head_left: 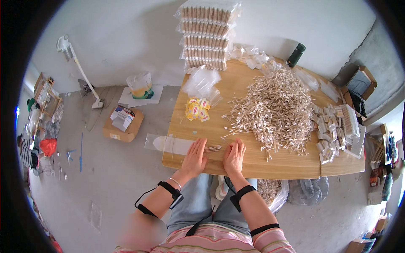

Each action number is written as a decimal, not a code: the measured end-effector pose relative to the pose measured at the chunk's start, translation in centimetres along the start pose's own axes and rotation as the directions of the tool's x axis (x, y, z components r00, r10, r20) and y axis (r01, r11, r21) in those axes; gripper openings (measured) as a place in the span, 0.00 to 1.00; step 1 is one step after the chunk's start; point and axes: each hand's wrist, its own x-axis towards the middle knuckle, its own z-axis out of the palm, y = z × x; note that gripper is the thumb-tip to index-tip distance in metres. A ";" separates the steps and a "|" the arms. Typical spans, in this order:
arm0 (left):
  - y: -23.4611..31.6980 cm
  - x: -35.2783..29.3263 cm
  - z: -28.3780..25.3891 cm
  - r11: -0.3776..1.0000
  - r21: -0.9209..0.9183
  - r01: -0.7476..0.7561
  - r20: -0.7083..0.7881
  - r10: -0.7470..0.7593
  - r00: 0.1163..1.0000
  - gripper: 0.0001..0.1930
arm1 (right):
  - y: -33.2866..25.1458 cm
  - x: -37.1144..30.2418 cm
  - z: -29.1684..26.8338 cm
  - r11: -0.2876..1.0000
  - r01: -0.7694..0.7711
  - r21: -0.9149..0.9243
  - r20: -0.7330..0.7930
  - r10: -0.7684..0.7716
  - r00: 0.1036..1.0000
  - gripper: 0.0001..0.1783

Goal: Packaging counted cotton swabs into plastic bags.

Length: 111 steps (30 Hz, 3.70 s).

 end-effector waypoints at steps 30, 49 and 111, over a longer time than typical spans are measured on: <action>1.7 2.3 3.1 0.962 0.260 -0.079 -0.045 0.093 0.995 0.28 | 0.4 0.2 0.3 0.990 0.019 -0.139 0.076 -0.009 0.997 0.09; 2.4 0.0 2.5 0.999 0.005 0.048 -0.093 -0.047 0.995 0.43 | -1.0 1.6 0.2 0.991 0.087 -0.102 0.105 -0.077 0.991 0.09; -2.3 2.5 3.0 0.826 -0.558 0.074 -0.379 -0.333 0.864 0.18 | -3.7 -0.2 -0.3 0.819 0.445 -0.362 0.624 -0.141 0.768 0.45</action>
